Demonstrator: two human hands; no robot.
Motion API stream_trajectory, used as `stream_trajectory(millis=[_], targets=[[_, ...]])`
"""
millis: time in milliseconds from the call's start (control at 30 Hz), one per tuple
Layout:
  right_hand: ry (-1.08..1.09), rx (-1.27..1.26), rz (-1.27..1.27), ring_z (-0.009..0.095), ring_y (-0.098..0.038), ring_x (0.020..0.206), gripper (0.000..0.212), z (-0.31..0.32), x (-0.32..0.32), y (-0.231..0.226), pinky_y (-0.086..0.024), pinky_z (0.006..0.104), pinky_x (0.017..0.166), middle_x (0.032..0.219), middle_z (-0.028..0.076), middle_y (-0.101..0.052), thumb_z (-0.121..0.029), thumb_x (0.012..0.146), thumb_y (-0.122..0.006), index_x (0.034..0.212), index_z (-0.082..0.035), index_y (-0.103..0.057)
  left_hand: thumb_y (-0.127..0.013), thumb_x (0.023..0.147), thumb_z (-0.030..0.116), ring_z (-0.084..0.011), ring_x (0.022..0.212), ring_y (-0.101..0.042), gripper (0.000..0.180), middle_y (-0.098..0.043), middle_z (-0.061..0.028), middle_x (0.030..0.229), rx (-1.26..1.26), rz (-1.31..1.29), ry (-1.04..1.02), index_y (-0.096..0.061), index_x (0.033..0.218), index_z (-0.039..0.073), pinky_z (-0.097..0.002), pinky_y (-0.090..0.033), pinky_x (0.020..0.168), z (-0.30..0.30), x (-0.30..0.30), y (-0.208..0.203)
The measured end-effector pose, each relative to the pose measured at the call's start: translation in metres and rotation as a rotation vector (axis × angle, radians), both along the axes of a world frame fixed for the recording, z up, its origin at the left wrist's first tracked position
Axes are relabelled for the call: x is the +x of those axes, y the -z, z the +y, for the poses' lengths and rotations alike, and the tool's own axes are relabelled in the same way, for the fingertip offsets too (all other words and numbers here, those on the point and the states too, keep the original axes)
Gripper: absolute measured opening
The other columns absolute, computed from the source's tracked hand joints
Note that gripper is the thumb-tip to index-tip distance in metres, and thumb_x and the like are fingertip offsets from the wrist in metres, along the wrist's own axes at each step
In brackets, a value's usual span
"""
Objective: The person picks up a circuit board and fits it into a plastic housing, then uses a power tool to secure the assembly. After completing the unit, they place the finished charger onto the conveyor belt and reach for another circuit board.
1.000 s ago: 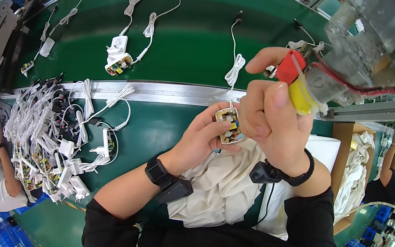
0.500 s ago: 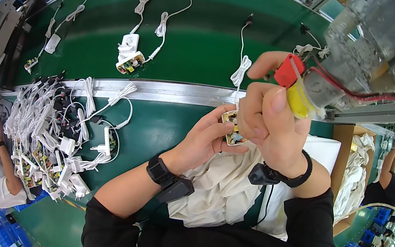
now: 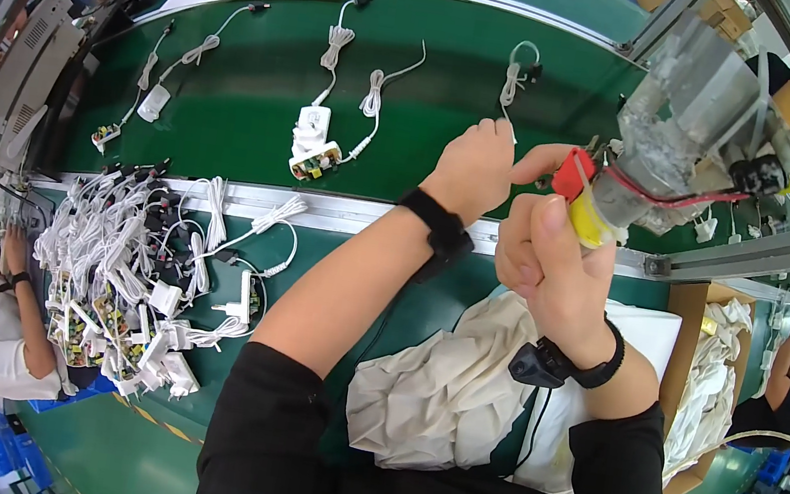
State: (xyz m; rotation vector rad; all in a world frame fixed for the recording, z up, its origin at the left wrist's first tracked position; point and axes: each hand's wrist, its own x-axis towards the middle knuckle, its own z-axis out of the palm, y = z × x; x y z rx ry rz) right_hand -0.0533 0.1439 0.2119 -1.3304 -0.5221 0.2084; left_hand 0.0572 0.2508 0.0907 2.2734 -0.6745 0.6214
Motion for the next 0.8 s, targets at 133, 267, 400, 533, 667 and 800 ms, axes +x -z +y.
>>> stream_trajectory(millis=[133,267,400,533,667,800], targets=[[0.042,-0.008,0.013,0.003,-0.029,0.044,0.035,-0.003,0.002,0.005,-0.023,0.0190,0.040,0.054,-0.004,-0.034,-0.034,0.094,-0.046,0.107,-0.002,-0.039,-0.061,0.069,0.009,-0.0284,0.093,-0.053,0.028,-0.050,-0.0132,0.094,0.107,-0.005,-0.081,-0.052,0.094,0.000,-0.0345,-0.049,0.065,0.025,-0.020,-0.023],[0.036,0.015,0.019,0.002,-0.028,0.044,0.034,-0.011,0.008,0.005,-0.023,0.0189,0.040,0.055,-0.004,-0.034,-0.033,0.093,-0.048,0.107,-0.002,-0.039,-0.062,0.066,0.007,-0.0266,0.098,-0.051,0.019,-0.050,-0.0120,0.096,0.694,-0.194,-0.522,-0.056,0.084,0.005,-0.0365,-0.045,0.073,0.083,-0.053,-0.045],[-0.007,0.048,0.060,0.002,-0.028,0.045,0.034,-0.013,0.008,0.005,-0.023,0.0188,0.041,0.055,-0.005,-0.034,-0.031,0.093,-0.049,0.107,-0.002,-0.040,-0.066,0.067,0.013,-0.0272,0.098,-0.050,0.018,-0.051,-0.0105,0.096,0.784,-0.014,-0.536,-0.059,0.081,0.005,-0.0393,-0.043,0.076,0.138,-0.067,-0.044],[-0.005,0.039,0.042,0.002,-0.029,0.045,0.034,-0.014,0.008,0.004,-0.023,0.0188,0.040,0.055,-0.005,-0.035,-0.032,0.093,-0.049,0.107,-0.002,-0.040,-0.068,0.070,0.019,-0.0275,0.098,-0.051,0.022,-0.053,-0.0101,0.096,0.701,0.072,-0.580,-0.060,0.084,0.003,-0.0400,-0.043,0.075,0.142,-0.068,-0.047],[0.024,0.032,0.014,0.001,-0.029,0.044,0.033,-0.015,0.008,0.003,-0.023,0.0189,0.040,0.054,-0.005,-0.035,-0.031,0.093,-0.050,0.106,-0.002,-0.041,-0.064,0.077,0.020,-0.0242,0.084,-0.058,0.021,-0.059,-0.0098,0.089,0.063,0.395,-0.409,-0.060,0.086,0.002,-0.0361,-0.046,0.066,0.094,-0.078,-0.057],[0.095,0.052,0.048,0.002,-0.029,0.043,0.033,-0.013,0.009,0.000,-0.023,0.0191,0.039,0.054,-0.005,-0.036,-0.032,0.093,-0.050,0.105,-0.002,-0.042,-0.057,0.084,0.019,-0.0120,0.088,-0.059,0.034,-0.063,-0.0054,0.089,-0.909,1.217,0.083,-0.045,0.113,0.006,-0.0250,-0.046,0.057,0.042,-0.107,-0.043]])
